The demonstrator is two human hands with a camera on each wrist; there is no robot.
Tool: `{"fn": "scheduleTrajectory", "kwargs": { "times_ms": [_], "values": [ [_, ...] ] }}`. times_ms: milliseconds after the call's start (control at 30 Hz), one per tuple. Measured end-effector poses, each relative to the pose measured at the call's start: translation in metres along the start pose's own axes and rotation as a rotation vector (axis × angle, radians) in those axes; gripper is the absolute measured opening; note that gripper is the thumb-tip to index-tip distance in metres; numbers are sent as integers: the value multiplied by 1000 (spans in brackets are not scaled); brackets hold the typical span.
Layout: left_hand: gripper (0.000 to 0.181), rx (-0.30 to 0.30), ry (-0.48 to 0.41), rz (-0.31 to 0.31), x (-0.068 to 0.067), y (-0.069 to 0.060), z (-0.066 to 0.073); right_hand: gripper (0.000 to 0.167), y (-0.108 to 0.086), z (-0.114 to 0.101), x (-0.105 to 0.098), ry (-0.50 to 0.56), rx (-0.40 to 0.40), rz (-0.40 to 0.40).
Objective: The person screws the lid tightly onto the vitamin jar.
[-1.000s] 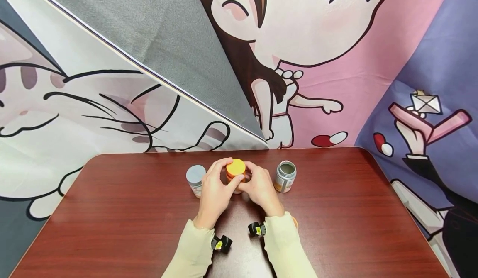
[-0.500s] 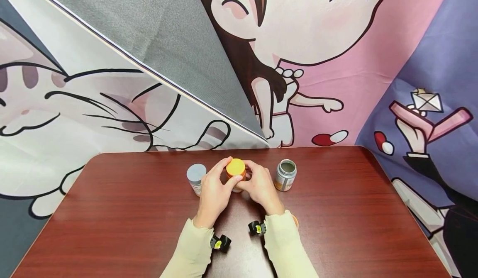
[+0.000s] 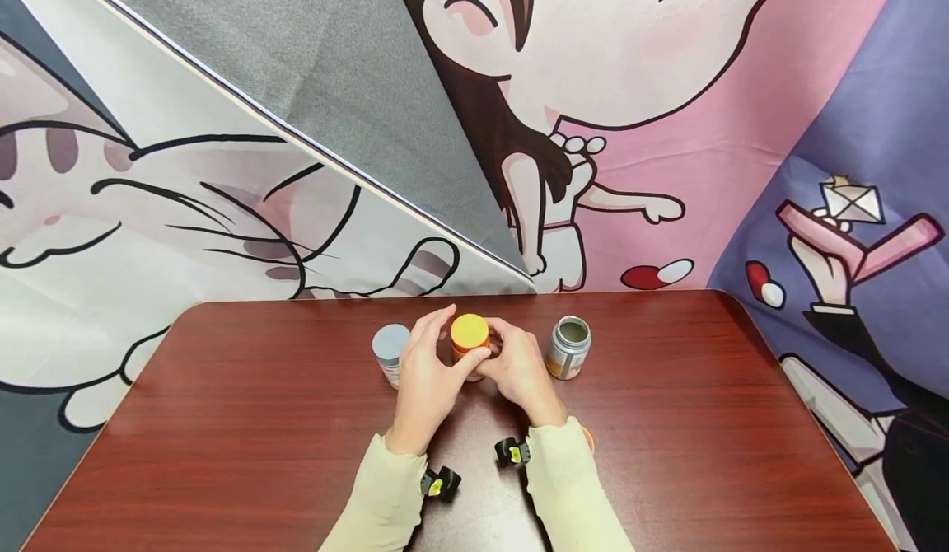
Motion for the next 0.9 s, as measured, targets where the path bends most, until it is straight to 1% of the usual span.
{"fn": "scheduleTrajectory", "kwargs": {
  "times_ms": [100,200,267,400,567,667,800,900],
  "values": [
    [68,-3,38,32,0,-2,2,53,0,0,0,-12,2,6],
    [65,0,73,40,1,-2,3,52,0,0,0,-16,7,8],
    [63,3,88,34,1,-2,4,52,0,1,0,-17,8,8],
    [58,23,100,-18,0,0,5,51,0,1,1,-12,9,8],
    [52,104,102,-88,-3,4,9,52,0,1,1,36,11,-2],
    [50,136,106,-121,-4,6,10,51,1,1,1,55,8,-6],
    [50,138,101,-165,-3,5,9,52,0,2,1,60,10,-8],
    [59,102,62,-199,-1,5,6,53,0,1,1,49,12,-11]
  ]
}}
Point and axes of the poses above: each hand's wrist, its own y-axis towards the middle knuckle, its own x-axis out of the palm, z = x × y, the point moved 6 cm from there along y, towards the middle knuckle, and after that the axes turned 14 degrees about y, right-handed, at the moved point
